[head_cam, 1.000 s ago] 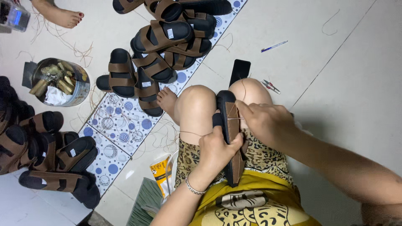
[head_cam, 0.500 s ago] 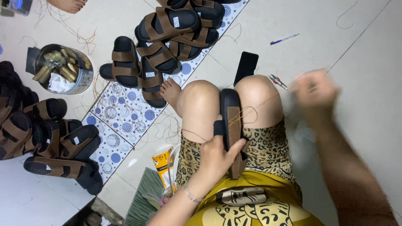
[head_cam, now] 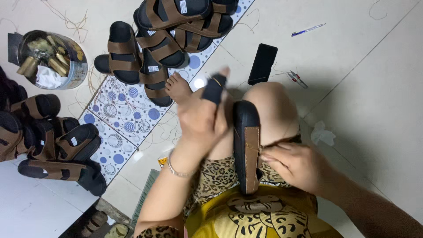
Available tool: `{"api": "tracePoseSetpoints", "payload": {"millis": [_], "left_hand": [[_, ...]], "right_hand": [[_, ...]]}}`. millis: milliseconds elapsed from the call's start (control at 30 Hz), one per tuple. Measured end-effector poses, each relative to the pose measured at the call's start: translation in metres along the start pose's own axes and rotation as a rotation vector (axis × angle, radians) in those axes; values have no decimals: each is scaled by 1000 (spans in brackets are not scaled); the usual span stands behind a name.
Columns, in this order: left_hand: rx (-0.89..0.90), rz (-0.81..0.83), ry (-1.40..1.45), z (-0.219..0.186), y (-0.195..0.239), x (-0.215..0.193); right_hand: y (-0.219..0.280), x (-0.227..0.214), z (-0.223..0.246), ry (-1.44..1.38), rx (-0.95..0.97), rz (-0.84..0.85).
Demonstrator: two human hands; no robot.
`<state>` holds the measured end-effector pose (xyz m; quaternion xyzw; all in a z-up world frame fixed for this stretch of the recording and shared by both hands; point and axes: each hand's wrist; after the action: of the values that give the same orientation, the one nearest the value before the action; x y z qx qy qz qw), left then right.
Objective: The person sits on the floor and sews the sole of a brown sandal using a needle and thread. They repeatedly push the needle through the sandal sole and pull the thread to stitch it.
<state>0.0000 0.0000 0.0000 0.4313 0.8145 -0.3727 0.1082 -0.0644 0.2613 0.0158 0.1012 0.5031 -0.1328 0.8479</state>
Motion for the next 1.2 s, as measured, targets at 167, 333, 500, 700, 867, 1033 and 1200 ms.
{"api": "tracePoseSetpoints", "payload": {"millis": [167,333,500,700,867,1033,1200], "left_hand": [[-532,-265,717,-8,-70,-18],[-876,-437,1601,62,-53,4],[-1070,-448,1388,97,-20,-23],[-996,395,-427,158,47,-105],[-474,112,-99,72,55,-84],[-259,311,391,-24,13,-52],[-178,782,204,-26,12,-44]], "right_hand": [[-26,-26,17,-364,-29,-103],[-62,-16,24,-1276,-32,-219],[-45,10,-30,-1120,131,-302],[0,-40,-66,-24,568,-188],[-12,-42,-12,-30,90,-90],[-16,-36,7,67,-13,-166],[-22,-40,14,85,-31,-121]]}}
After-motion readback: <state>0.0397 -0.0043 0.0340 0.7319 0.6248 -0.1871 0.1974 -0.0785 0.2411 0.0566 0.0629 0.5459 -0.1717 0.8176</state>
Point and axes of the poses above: each hand's wrist, its own y-axis away from the middle knuckle, its own x-axis out of the palm, z = x × y, and after that the axes turned 13 degrees about y, right-handed
